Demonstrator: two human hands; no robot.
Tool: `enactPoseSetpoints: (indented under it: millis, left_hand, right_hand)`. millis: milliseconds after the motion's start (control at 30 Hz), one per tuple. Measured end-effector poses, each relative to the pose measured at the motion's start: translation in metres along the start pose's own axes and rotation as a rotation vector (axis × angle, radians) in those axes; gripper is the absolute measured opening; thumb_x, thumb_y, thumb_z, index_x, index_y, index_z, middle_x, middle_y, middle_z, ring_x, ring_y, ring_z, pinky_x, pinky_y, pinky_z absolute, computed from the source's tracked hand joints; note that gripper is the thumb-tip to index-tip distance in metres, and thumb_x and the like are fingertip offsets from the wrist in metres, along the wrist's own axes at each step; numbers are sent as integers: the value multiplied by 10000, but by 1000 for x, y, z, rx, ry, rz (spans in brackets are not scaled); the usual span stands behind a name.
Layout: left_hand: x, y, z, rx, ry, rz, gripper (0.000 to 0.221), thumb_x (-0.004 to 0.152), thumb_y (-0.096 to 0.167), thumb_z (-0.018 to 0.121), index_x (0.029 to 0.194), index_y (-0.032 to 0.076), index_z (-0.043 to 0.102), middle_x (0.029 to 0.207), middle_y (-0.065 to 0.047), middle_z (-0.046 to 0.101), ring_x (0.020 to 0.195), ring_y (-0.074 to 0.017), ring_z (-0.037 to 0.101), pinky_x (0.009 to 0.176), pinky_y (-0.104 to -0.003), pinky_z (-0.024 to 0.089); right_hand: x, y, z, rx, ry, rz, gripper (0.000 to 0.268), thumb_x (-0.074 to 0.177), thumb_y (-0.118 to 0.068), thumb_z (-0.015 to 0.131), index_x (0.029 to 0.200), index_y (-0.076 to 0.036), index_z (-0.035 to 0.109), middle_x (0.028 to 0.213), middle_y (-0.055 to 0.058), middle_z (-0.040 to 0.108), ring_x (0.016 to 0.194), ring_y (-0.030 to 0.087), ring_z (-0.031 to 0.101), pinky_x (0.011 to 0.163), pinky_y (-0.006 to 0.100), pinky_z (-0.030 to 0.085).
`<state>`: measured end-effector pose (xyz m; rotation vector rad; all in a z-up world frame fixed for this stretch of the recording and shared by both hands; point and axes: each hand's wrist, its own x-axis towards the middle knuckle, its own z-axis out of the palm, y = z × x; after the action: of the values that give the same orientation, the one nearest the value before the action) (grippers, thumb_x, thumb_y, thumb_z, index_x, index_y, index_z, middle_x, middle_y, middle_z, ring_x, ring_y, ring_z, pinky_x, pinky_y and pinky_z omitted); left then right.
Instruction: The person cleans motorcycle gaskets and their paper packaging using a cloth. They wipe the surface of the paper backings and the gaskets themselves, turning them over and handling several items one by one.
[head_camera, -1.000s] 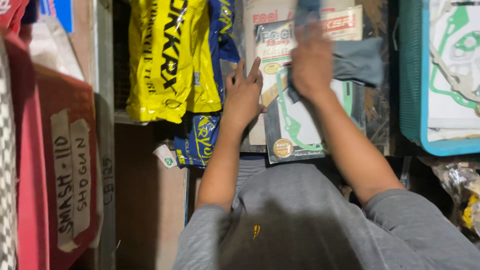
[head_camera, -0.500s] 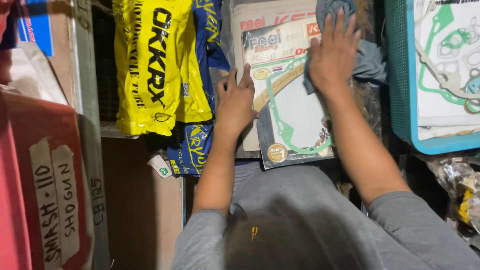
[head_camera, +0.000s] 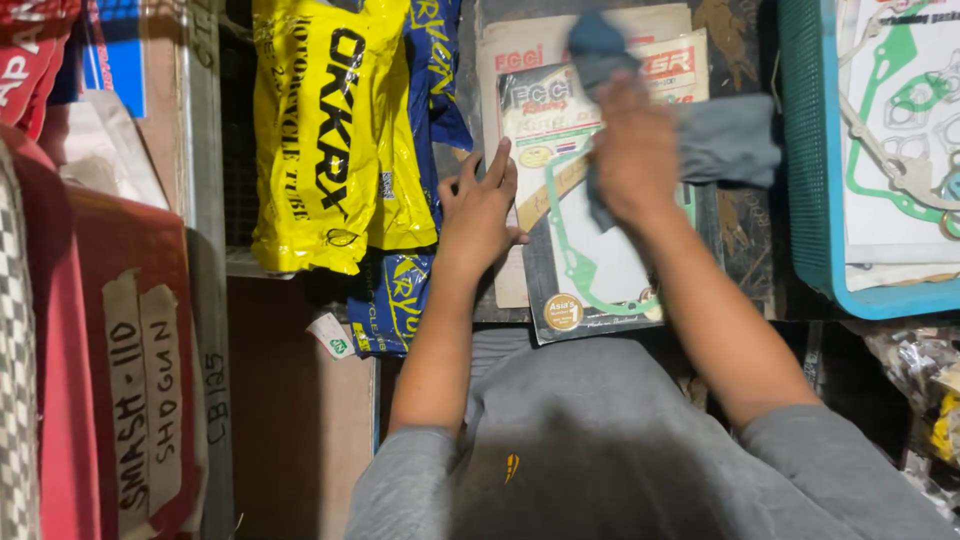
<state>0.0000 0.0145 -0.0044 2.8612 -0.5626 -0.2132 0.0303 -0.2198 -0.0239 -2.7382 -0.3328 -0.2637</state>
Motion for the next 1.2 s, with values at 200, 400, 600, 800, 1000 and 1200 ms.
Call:
enactPoseSetpoints:
  millis: [200,400,600,800,1000,1200]
  left_hand:
    - [3,0,12,25,-6,-16,1246,534,324,980,1574,51,350,1711,-21,172,1431,-360,362,1047,-574,325]
    - [7,-4,-4,-129,-153,-121,1308,726,146,946,1681,149,53,1736,-174,27,1525,-481,134,1116,-698,231]
    - [11,2,-13,-181,-218,-146,1394,625,353,1004,1686,237,106,1722,-230,-12,1538,-522,24,1112,-751,139]
    - [16,1,-8,-108,-241,-182,1380,593,399,1008,1680,266,168,1724,-212,12,1544,-494,46,1118,-739,123]
    - [21,6,-8,-43,-229,-205,1146,747,222,931,1658,238,235,1708,-205,90,1534,-470,87,1112,-718,147]
    - [17,10,-18,-129,-260,-195,1378,584,404,1008,1676,219,187,1717,-239,9,1532,-504,50,1100,-747,85]
  right_hand:
    - [-10,28,28,-95,-32,243,693,1152,-254,603,1652,42,225,1702,223,110,1566,483,153,1269,601,131]
    - [-45,-99,20,156,-165,-187,528,1092,-325,365,1579,-133,428,1673,104,346,1570,364,228,1255,537,157]
    - [-34,6,1,51,43,-10,443,986,-172,655,1417,-70,647,1458,225,576,1295,462,564,1047,585,386]
    - [-41,22,1,-59,72,146,676,1006,-175,759,1542,128,483,1535,418,417,1418,607,324,1176,645,171]
    - [-80,-91,18,143,-208,-201,846,946,-546,597,1576,-15,401,1609,242,411,1532,436,294,1261,524,199]
    - [-65,20,-9,31,38,6,653,989,-207,706,1569,9,497,1602,284,426,1460,503,365,1164,635,253]
